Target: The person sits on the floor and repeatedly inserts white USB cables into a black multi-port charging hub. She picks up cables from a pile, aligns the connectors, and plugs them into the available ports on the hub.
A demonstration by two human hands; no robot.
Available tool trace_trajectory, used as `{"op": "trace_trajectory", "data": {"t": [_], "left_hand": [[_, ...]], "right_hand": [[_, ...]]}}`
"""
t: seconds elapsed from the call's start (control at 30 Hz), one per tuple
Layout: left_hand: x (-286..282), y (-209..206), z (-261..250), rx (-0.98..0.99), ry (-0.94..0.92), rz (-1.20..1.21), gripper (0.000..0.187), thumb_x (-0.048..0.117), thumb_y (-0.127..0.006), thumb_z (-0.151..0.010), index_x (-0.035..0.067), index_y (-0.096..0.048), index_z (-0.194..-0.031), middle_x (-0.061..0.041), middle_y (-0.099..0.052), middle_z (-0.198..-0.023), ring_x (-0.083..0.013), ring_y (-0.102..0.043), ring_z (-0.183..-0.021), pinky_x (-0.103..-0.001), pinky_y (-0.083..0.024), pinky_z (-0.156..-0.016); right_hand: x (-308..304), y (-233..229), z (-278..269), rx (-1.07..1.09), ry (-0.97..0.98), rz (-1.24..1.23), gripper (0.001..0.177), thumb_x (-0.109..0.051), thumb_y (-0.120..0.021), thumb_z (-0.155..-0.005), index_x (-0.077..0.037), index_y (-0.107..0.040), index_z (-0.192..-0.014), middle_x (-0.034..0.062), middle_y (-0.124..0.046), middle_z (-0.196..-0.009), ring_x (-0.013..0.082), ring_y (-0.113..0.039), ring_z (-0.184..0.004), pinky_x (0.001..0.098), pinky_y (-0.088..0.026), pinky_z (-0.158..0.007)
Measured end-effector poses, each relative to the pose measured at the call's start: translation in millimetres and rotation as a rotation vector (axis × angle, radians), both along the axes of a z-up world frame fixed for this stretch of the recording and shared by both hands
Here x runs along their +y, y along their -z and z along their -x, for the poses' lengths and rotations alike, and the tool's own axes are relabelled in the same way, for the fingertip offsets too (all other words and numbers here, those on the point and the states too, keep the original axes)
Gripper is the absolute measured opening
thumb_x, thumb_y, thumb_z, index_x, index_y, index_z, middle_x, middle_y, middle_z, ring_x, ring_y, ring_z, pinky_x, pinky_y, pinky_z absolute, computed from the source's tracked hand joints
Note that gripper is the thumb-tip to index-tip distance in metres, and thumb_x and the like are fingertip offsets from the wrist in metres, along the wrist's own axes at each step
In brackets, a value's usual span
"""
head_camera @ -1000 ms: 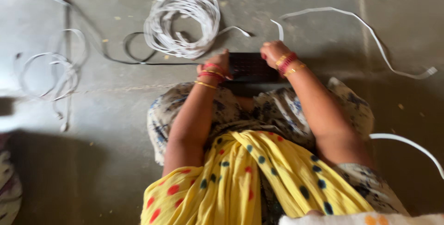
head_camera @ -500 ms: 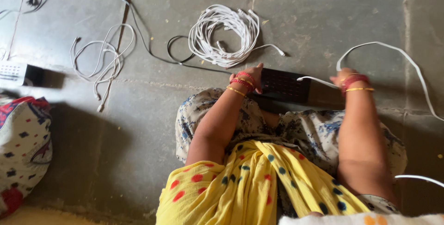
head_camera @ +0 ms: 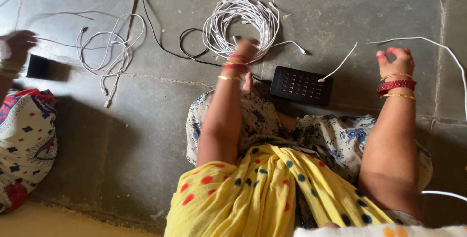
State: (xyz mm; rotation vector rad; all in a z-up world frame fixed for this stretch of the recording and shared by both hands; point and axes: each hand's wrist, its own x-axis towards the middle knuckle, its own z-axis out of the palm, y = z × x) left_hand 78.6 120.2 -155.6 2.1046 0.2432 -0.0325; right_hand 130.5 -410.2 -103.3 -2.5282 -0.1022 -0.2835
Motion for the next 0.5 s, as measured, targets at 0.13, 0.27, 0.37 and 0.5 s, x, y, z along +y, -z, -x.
{"op": "trace_trajectory", "data": {"t": [0.13, 0.27, 0.37, 0.5], "left_hand": [[83, -22, 7, 0.254, -0.352, -0.334, 0.030, 0.014, -0.058, -0.089, 0.012, -0.076, -0.114, -0.018, -0.071, -0.118, -0.0358, -0.068, -0.111, -0.044, -0.055, -0.093], [84, -5, 12, 0.526, -0.524, -0.282, 0.031, 0.020, -0.063, -0.091, 0.004, -0.072, -0.115, -0.024, -0.068, -0.123, -0.0374, -0.065, -0.118, -0.043, -0.055, -0.097], [76, 11, 5, 0.580, -0.603, -0.154, 0.032, 0.023, -0.064, -0.090, 0.002, -0.074, -0.113, -0.025, -0.069, -0.122, -0.0379, -0.066, -0.118, -0.043, -0.055, -0.097], [74, 10, 3, 0.593, -0.663, -0.094, 0.033, 0.026, -0.066, -0.090, 0.002, -0.074, -0.112, -0.023, -0.070, -0.121, -0.0385, -0.067, -0.116, -0.043, -0.056, -0.095]], "right_hand": [[-3, 7, 1, 0.045, -0.059, 0.019, 0.039, -0.033, -0.085, -0.094, -0.001, -0.075, -0.114, 0.0256, -0.067, -0.124, 0.0450, -0.060, -0.117, 0.0504, -0.048, -0.101], [0, 12, -4, 0.077, -0.143, 0.047, 0.039, -0.034, -0.085, -0.094, -0.001, -0.074, -0.112, 0.0238, -0.070, -0.125, 0.0424, -0.064, -0.115, 0.0488, -0.051, -0.100], [2, 15, -4, 0.079, -0.209, 0.092, 0.040, -0.035, -0.085, -0.093, -0.002, -0.075, -0.113, 0.0235, -0.071, -0.124, 0.0415, -0.066, -0.115, 0.0478, -0.052, -0.101], [5, 14, -6, 0.181, -0.172, 0.129, 0.045, -0.038, -0.084, -0.092, -0.005, -0.075, -0.122, 0.0258, -0.071, -0.119, 0.0413, -0.068, -0.109, 0.0483, -0.054, -0.095]]}}
